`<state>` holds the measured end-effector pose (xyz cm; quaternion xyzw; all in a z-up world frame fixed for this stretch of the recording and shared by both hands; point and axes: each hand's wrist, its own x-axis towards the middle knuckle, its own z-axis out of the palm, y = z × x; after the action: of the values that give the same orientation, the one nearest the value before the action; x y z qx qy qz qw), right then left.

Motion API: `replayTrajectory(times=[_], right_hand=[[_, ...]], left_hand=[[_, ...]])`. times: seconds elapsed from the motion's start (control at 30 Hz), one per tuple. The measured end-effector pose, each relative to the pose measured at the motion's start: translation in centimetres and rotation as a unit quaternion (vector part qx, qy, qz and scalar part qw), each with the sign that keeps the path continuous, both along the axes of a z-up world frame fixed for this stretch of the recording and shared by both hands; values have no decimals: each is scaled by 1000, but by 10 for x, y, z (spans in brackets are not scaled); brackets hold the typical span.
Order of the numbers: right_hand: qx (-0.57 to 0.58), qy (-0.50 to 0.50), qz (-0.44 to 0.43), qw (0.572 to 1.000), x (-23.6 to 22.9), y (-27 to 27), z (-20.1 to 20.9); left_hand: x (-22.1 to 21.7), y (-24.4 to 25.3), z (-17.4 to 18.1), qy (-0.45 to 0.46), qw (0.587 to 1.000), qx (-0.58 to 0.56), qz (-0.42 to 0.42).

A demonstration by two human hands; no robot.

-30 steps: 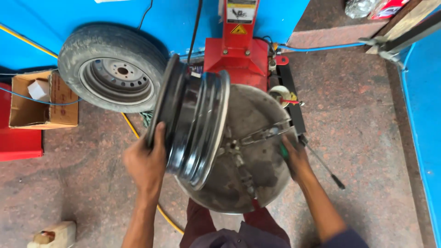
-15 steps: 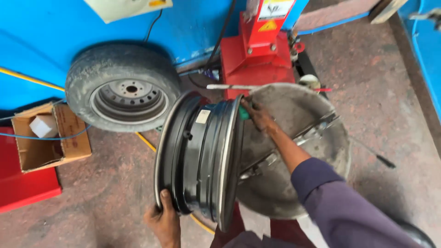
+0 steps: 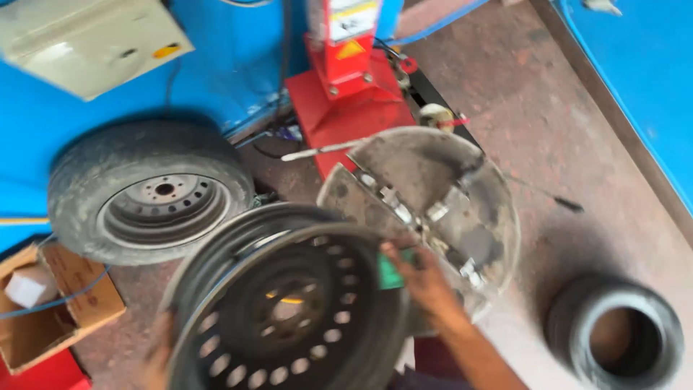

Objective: Using a tire changer machine and tire irons to remove a rubber tire from a metal wheel rim.

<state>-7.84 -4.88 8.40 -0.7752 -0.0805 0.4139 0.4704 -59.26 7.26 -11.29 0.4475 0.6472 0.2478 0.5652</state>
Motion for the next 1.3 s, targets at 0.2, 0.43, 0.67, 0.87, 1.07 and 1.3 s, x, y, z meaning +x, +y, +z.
replayTrajectory(times=[0.2,0.43,0.67,0.87,1.07,1.3], right_hand=[[-8,13,-281,959,98,-97,-12],[26,-25,-326,945,198,-147,-38],[107,75,-335,933,216,-157,-62],[69,-141,-270,950,191,-246,-58],[90,-117,-123,981,130,-323,-126],[127,-10,-87,988,111,-297,-155]], left_hand=[[266,37,0,-81,975,-63,-198],[372,59,-113,-52,963,-30,-264],[365,111,-133,51,971,104,-207],[332,133,-100,161,943,233,-172],[451,-52,162,308,795,462,-244],[580,-152,71,184,735,409,-509]])
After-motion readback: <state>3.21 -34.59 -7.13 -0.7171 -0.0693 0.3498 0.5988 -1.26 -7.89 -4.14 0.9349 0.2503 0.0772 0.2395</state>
